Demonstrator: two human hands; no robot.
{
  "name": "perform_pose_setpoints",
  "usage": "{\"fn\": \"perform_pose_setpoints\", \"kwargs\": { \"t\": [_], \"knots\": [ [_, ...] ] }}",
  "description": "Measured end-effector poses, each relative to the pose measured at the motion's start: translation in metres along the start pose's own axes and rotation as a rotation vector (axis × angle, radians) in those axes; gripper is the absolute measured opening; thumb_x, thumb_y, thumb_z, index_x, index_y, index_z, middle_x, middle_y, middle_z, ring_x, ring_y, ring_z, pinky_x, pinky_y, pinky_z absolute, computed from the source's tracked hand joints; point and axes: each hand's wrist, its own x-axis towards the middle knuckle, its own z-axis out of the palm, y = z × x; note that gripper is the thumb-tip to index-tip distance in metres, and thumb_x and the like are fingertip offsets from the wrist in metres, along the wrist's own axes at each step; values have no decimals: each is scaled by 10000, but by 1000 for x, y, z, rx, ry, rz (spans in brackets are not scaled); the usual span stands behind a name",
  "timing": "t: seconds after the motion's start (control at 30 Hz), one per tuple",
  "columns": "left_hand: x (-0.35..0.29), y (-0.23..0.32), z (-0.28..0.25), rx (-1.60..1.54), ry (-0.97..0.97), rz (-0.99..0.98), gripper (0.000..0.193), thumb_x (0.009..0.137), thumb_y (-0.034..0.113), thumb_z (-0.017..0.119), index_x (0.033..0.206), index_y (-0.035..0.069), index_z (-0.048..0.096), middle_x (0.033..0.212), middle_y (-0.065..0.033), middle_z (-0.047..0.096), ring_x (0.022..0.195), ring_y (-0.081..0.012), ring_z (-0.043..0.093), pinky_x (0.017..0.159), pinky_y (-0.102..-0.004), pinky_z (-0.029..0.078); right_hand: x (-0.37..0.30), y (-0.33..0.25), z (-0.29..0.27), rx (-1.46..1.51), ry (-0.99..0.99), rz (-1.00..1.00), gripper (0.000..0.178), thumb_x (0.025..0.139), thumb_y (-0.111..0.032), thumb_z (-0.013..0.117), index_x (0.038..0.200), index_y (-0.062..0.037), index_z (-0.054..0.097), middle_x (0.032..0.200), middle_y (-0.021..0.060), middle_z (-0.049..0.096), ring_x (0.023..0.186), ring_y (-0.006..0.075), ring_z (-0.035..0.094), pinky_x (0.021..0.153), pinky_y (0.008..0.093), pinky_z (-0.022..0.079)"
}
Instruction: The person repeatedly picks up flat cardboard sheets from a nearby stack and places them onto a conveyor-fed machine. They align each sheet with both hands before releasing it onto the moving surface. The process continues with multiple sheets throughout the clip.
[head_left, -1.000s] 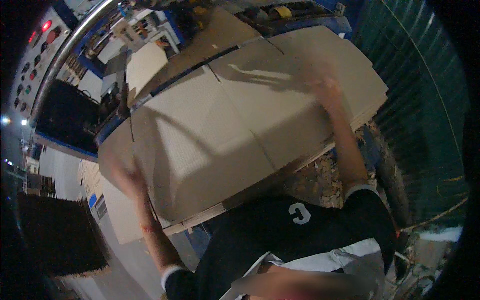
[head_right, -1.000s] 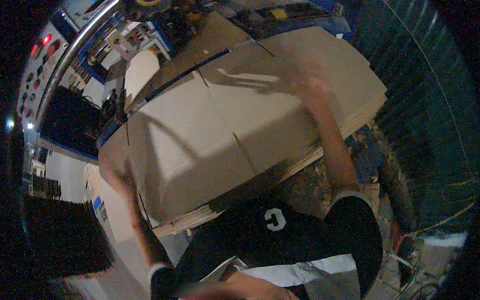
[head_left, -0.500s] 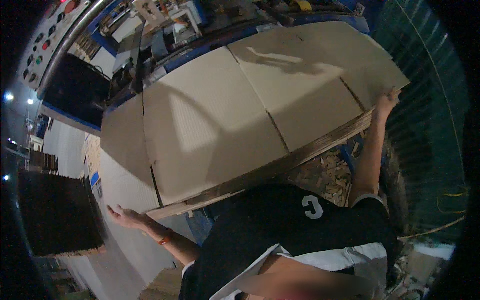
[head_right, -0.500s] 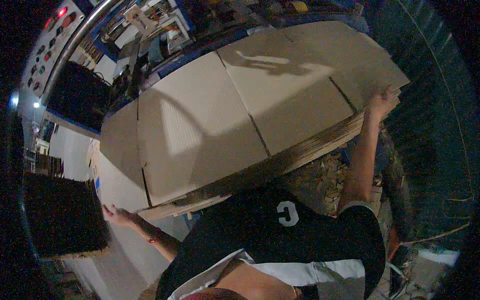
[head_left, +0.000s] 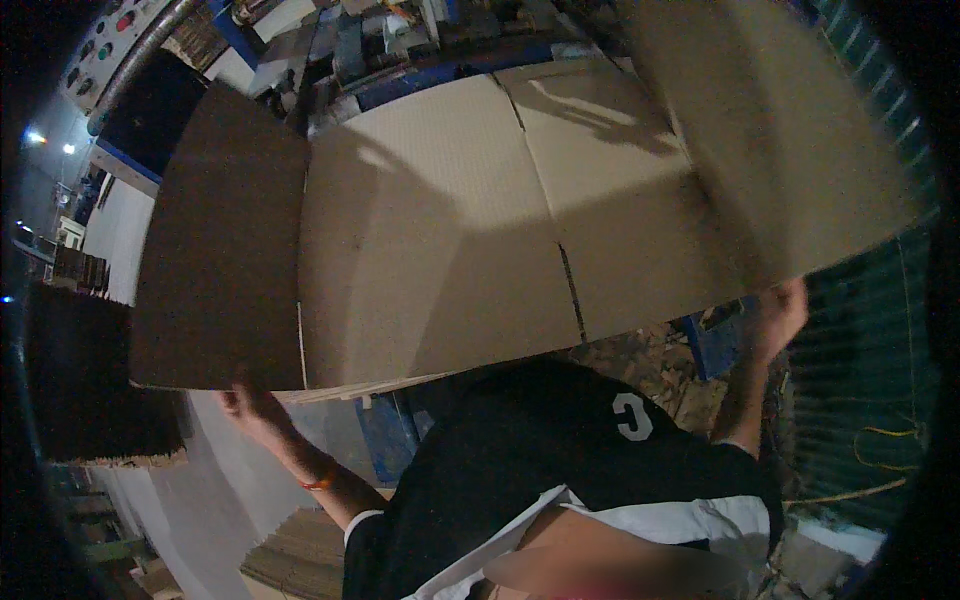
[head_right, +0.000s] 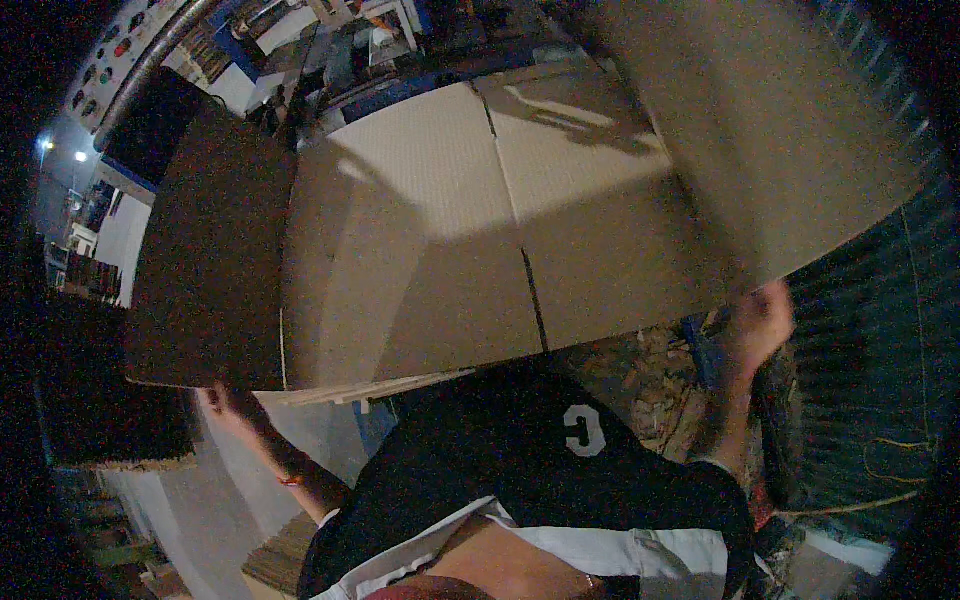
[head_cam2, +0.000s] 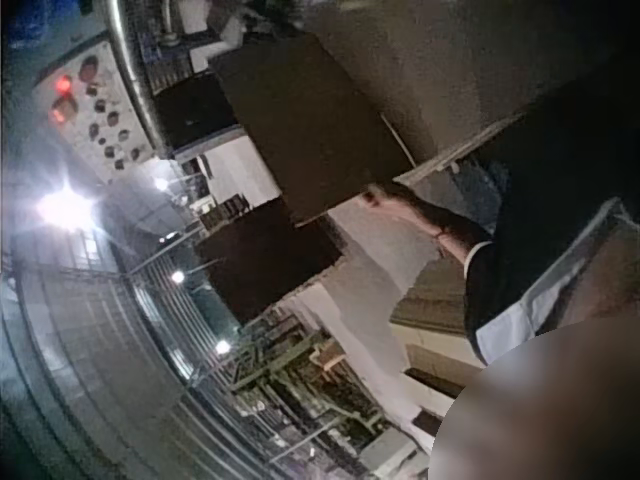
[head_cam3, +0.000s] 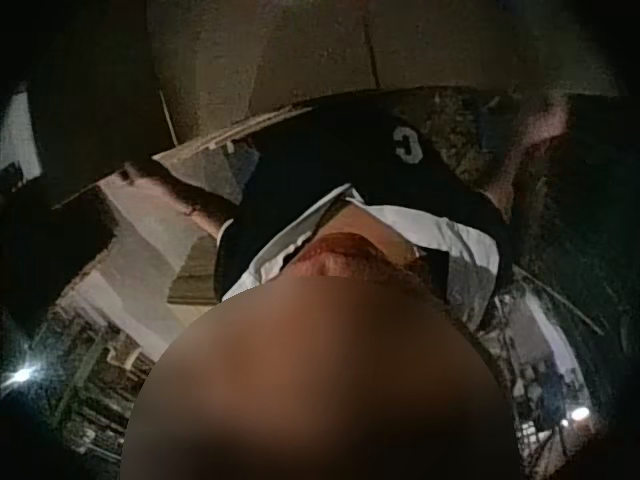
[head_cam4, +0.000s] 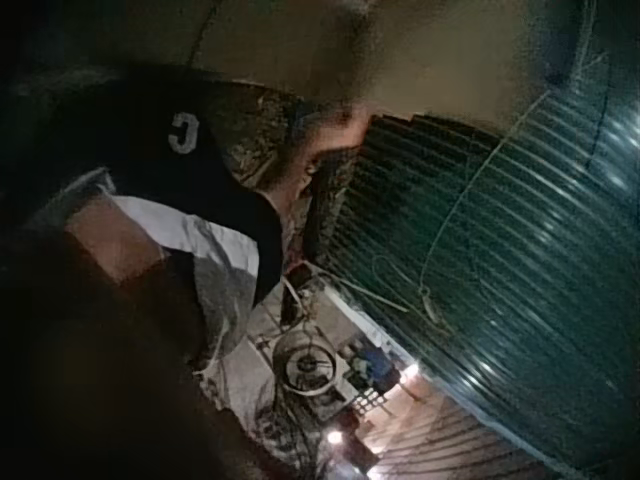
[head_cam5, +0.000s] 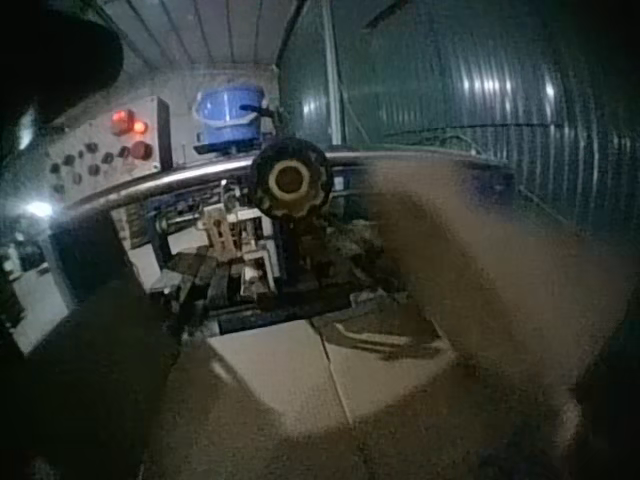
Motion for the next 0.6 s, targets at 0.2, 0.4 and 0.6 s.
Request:
{"fn": "perform_pose_setpoints", "kwargs": {
  "t": [0.2, 0.4, 0.6],
  "knots": [
    [-77, 20, 80, 647, -926, 782, 435, 728, 16, 556, 1155, 99, 579, 1240, -103, 548, 1073, -277, 541, 902, -383, 382, -36, 1, 38, -156, -687, -779, 256, 760, -82, 600, 1009, -62, 658, 1109, 73, 630, 1121, 281, 536, 996, 436, 351],
    [-79, 39, 109, 916, -1108, 854, 506, 733, 40, 540, 1211, 205, 558, 1304, -27, 499, 1138, -232, 490, 934, -383, 351, -12, 3, 50, -236, -863, -821, 378, 729, -132, 632, 1106, -106, 615, 1245, 86, 537, 1223, 298, 430, 1033, 451, 303],
    [-52, 21, 137, 811, -1023, 858, 542, 740, 43, 546, 1266, 166, 505, 1346, -75, 442, 1201, -268, 440, 1018, -442, 307, 37, 23, 99, -351, -862, -770, 542, 680, -259, 700, 1188, -128, 563, 1371, 85, 405, 1295, 304, 321, 1035, 457, 291]
  ]
}}
